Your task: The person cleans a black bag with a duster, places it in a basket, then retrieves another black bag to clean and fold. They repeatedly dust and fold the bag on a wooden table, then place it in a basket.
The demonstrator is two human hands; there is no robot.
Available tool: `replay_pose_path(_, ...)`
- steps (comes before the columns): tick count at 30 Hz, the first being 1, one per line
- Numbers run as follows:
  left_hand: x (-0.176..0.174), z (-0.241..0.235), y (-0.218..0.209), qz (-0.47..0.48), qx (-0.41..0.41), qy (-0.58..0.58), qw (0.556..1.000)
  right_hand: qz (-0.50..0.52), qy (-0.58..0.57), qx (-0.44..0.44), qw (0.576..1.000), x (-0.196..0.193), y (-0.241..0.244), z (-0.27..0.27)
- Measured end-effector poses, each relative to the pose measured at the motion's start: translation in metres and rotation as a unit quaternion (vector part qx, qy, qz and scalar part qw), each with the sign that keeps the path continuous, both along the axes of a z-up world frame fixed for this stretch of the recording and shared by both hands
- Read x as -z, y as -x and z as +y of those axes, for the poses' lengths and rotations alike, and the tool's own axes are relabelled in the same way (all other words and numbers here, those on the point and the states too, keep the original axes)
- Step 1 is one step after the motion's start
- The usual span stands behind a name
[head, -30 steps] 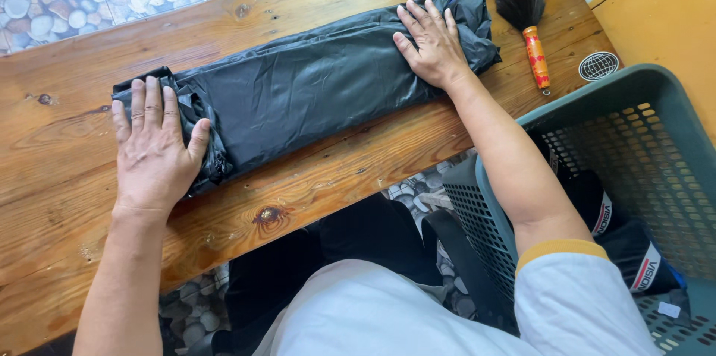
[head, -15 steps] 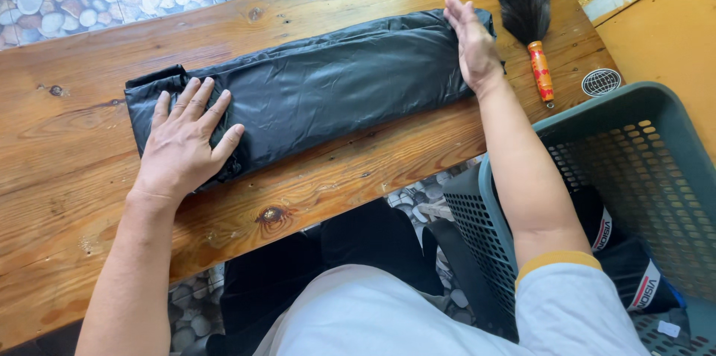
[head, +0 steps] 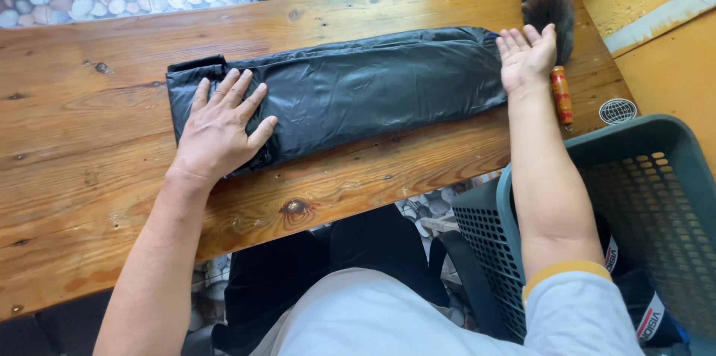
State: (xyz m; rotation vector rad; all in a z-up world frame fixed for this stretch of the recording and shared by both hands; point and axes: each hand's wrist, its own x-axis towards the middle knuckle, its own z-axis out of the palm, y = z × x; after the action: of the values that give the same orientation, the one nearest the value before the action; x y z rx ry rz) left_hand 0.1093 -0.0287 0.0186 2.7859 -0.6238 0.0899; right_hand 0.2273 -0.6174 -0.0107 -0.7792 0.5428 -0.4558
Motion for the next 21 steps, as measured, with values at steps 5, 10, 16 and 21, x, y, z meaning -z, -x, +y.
replay_pose_path(5, -0.001, 0.000, -0.001, 0.006, 0.002, -0.003, 1.000, 0.069, 0.640, 0.049, 0.764, -0.022, 0.010, 0.074)
replay_pose_path(10, 0.006, 0.002, 0.000, -0.005, 0.007, -0.001, 1.000, 0.003, 0.830, -0.192, 0.523, -0.064, 0.093, 0.275)
replay_pose_path(16, 0.019, 0.006, -0.002, -0.073, 0.019, -0.043, 0.996, -0.199, 0.814, -0.249, 0.486, -0.015, 0.121, 0.396)
replay_pose_path(21, 0.013, 0.004, 0.002, -0.041, -0.001, -0.040, 0.998, -0.110, 0.863, -0.301, 0.391, -0.013, 0.111, 0.362)
